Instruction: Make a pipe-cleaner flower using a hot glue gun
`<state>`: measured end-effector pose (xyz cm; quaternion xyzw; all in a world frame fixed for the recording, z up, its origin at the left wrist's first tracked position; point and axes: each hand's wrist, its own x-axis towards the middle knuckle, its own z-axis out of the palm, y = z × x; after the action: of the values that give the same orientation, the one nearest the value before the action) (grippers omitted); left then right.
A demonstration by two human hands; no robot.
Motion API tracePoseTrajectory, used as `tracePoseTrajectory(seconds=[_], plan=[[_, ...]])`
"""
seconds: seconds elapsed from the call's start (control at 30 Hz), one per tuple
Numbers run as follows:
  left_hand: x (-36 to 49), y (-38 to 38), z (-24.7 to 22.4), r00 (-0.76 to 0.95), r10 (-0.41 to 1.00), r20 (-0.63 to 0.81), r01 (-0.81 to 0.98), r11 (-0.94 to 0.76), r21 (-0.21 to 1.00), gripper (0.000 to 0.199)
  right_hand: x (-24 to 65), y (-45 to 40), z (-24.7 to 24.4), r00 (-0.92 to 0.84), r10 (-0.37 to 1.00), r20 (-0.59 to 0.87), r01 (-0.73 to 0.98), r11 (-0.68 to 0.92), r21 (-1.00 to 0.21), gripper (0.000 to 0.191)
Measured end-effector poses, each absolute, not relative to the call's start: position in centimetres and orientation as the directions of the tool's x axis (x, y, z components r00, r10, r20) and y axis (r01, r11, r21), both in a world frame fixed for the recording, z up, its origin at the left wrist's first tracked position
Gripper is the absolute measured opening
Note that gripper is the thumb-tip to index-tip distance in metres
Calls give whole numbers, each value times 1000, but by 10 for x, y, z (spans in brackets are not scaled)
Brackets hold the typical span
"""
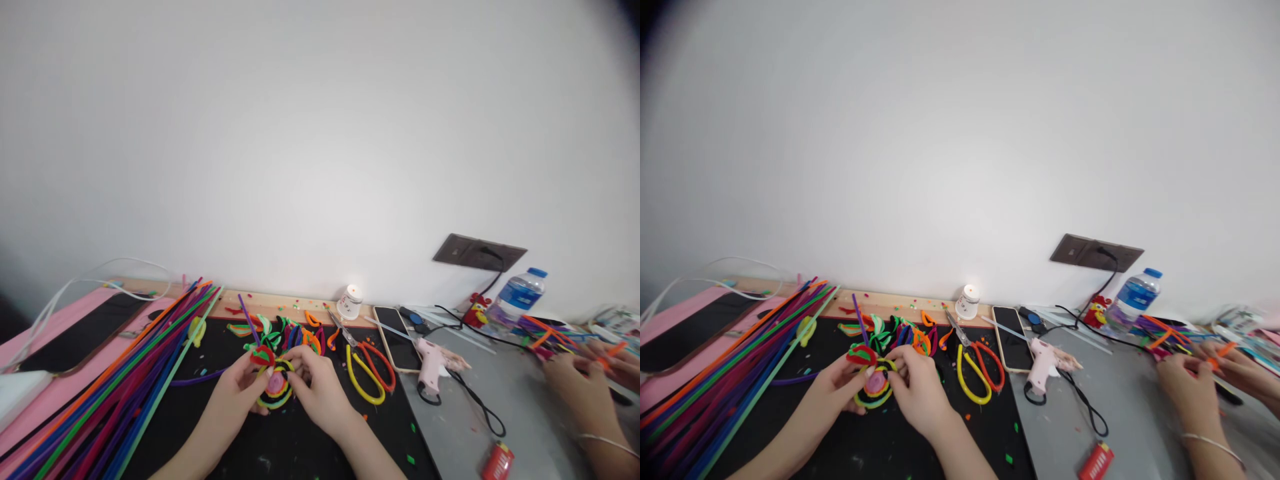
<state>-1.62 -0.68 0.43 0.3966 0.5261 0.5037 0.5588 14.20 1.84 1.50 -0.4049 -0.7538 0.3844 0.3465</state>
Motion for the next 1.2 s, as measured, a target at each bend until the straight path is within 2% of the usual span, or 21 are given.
tracePoseTrajectory(seconds=[0.23, 0.43, 0.6, 0.77, 0.87, 1.0, 1.13, 1.2], plan=[[-17, -7, 10, -64, 980, -190, -161, 178, 971, 35, 142, 19, 12, -424, 877, 226, 356, 391, -849, 30], [-15, -7, 12, -59, 980, -189, -193, 175, 966, 36, 145, 19, 12, -412, 869, 272, 348, 427, -835, 27], [-16, -5, 9, -35, 978, -208, -223, 195, 955, 34, 157, 23, 16, -268, 892, 364, 415, 448, -792, 20], [-17, -8, 12, -79, 953, -292, -211, 270, 939, 41, 182, 26, 24, -77, 907, 414, 536, 388, -750, 18], [-15, -11, 18, -90, 947, -310, -222, 284, 933, 45, 206, 29, 26, 26, 916, 400, 600, 306, -740, 20], [-12, -12, 23, -113, 942, -316, -223, 285, 932, 49, 248, 35, 26, 256, 872, 416, 714, 120, -689, 22], [-12, -11, 22, -113, 942, -316, -211, 288, 934, 50, 286, 35, 27, 431, 676, 597, 871, -141, -470, 23], [-13, -11, 20, -97, 946, -310, -204, 286, 936, 47, 298, 32, 26, 544, 602, 584, 837, -340, -429, 31]])
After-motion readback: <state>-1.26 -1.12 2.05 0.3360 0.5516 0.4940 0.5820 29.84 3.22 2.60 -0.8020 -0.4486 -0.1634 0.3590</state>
